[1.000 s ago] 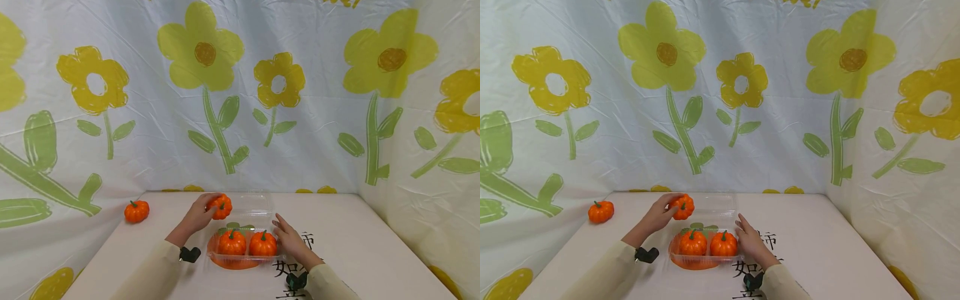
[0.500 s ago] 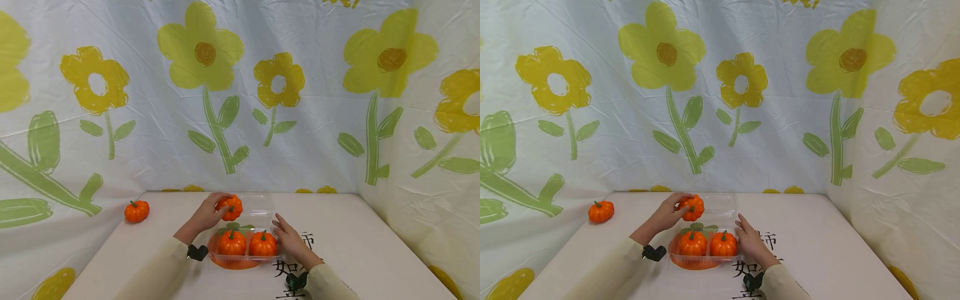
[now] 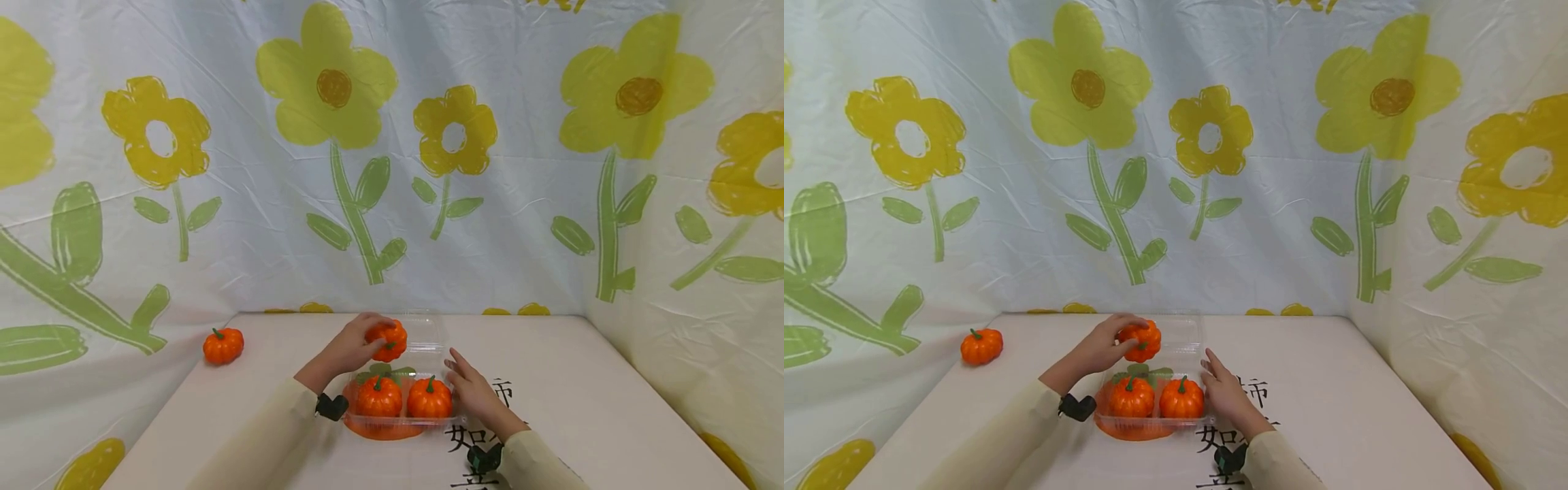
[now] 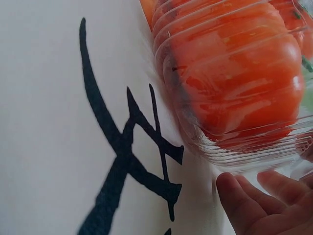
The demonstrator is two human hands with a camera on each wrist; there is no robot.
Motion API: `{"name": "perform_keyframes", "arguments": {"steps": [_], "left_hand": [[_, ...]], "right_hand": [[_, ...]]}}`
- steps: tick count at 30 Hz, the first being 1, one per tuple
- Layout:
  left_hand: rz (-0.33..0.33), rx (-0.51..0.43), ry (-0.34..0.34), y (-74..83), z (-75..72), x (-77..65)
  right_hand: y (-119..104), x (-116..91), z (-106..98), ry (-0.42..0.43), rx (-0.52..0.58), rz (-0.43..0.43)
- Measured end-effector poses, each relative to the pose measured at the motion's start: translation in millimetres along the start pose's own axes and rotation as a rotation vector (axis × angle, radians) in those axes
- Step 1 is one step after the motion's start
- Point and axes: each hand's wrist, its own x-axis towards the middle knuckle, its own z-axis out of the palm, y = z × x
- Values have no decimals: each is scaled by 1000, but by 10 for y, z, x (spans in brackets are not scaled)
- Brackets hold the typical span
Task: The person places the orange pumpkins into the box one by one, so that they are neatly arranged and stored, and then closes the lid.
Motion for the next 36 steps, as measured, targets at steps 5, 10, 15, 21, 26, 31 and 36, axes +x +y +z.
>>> {"name": "perform_keyframes", "arguments": {"steps": [5,10,15,21,26,31,36], "left_hand": [[11,32,-67,43,21,59],[-11,68,-151,96,64,114],[-12,102,-197,183,104,155],[23,162,-242,285,156,189],[23,178,-269,332,195,227],[4,192,-274,360,231,263],[-19,221,-276,383,272,287]], "right_hand": [[-8,-3,0,2,-9,6],[-14,-3,3,-1,-13,17],[-26,-14,6,-1,-20,21],[-35,-17,8,5,-13,15],[-24,-10,7,11,-20,12],[-14,-5,0,6,-18,15],[-5,-2,-7,2,-11,14]]}}
